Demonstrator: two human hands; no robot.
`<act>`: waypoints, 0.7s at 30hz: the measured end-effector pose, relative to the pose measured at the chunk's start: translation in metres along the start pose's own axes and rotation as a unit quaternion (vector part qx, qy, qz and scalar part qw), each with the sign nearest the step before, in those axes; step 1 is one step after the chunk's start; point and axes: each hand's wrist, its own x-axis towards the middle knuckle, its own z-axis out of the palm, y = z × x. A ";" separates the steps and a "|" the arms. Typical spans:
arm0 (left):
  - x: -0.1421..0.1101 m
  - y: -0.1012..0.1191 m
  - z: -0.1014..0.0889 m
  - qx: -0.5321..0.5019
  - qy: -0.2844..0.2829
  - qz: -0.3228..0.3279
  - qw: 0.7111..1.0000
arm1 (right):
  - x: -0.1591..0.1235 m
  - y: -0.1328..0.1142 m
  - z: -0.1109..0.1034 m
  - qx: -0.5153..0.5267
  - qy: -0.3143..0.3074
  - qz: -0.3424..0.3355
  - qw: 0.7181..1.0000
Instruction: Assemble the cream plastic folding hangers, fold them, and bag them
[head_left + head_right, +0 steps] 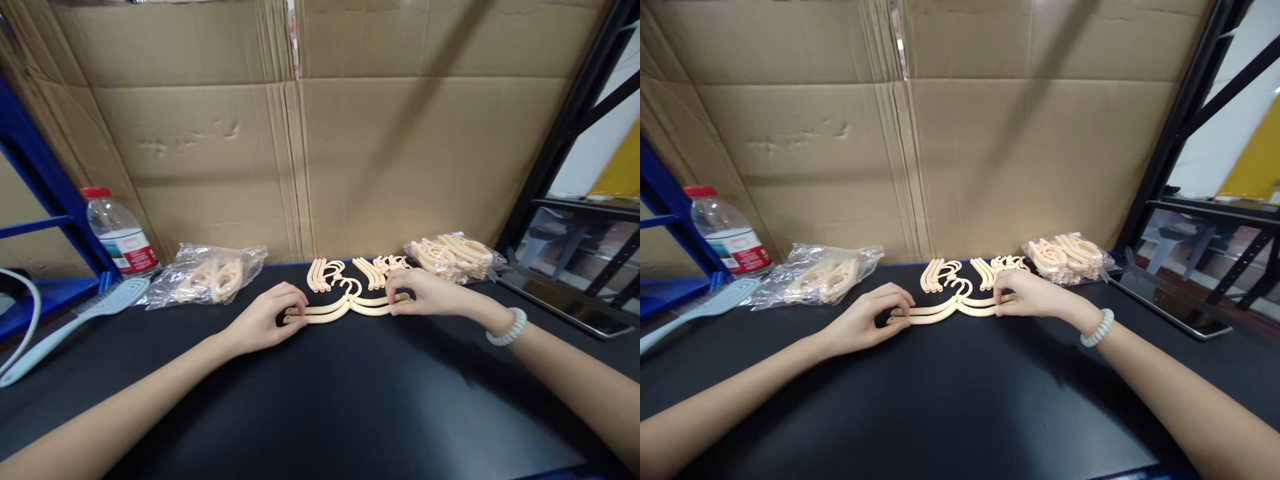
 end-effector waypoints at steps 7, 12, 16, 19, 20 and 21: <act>-0.002 -0.003 0.009 -0.020 -0.007 -0.036 0.999 | 0.002 -0.003 0.002 0.026 -0.021 0.041 0.999; -0.003 -0.002 0.011 -0.025 -0.009 -0.042 0.999 | -0.002 -0.005 0.003 0.026 -0.034 0.042 0.998; -0.003 0.000 0.012 -0.007 -0.009 -0.039 0.999 | -0.001 -0.004 0.002 0.001 -0.023 0.035 0.999; -0.003 0.004 0.011 0.013 -0.010 -0.030 0.999 | 0.005 -0.021 -0.006 -0.022 0.046 -0.011 0.999; -0.004 0.005 0.011 0.018 -0.009 -0.026 0.999 | 0.005 -0.032 -0.008 -0.018 0.081 -0.033 0.996; -0.004 0.006 0.010 0.023 -0.008 -0.022 0.999 | 0.002 -0.044 -0.009 -0.002 0.115 -0.053 0.992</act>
